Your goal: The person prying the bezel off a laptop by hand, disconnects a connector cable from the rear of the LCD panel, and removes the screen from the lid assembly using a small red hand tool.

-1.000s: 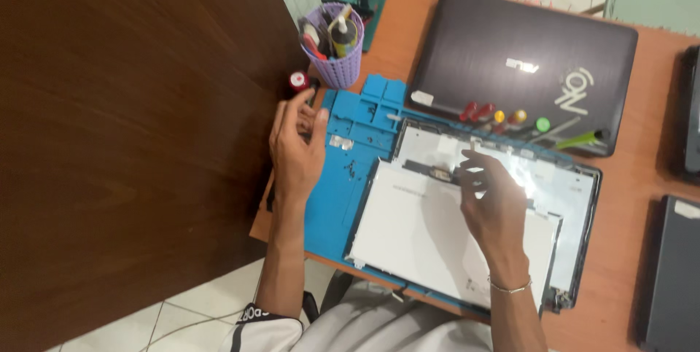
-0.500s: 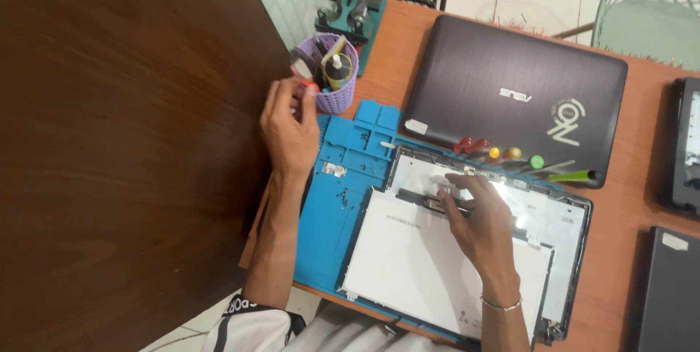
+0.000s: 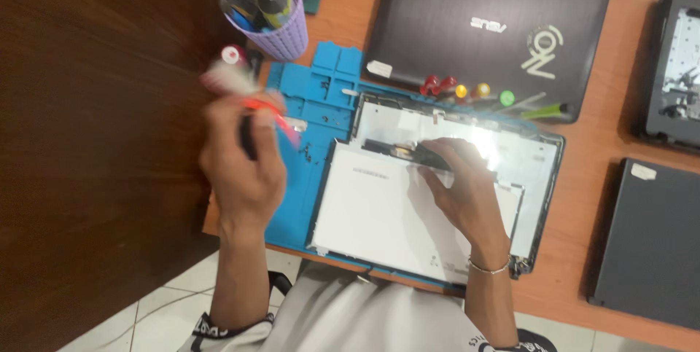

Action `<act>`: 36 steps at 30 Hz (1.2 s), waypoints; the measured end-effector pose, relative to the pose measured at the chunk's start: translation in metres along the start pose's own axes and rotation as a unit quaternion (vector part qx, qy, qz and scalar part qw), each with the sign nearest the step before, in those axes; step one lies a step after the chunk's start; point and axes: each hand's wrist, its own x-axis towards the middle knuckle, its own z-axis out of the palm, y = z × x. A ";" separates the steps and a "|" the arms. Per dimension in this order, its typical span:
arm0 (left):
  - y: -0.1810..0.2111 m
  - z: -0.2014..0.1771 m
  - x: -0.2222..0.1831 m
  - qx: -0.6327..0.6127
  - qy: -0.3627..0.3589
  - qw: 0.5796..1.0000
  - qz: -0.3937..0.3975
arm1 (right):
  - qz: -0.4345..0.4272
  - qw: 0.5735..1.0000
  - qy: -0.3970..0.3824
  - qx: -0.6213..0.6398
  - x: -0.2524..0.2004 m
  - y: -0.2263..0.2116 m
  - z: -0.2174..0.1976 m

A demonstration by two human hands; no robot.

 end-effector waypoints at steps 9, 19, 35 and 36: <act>0.004 0.044 -0.079 0.147 -0.254 0.946 -0.136 | 0.010 0.999 -0.029 -0.016 -0.029 0.016 -0.002; 0.022 0.073 -0.116 0.173 -0.306 0.931 -0.093 | -0.035 0.999 -0.005 -0.018 -0.040 0.029 -0.003; 0.002 0.068 -0.120 0.246 -0.216 0.921 -0.210 | -0.026 0.999 -0.014 -0.015 -0.044 0.028 -0.003; -0.001 0.065 -0.118 0.247 -0.185 0.931 -0.196 | -0.029 0.999 -0.011 -0.018 -0.044 0.028 -0.002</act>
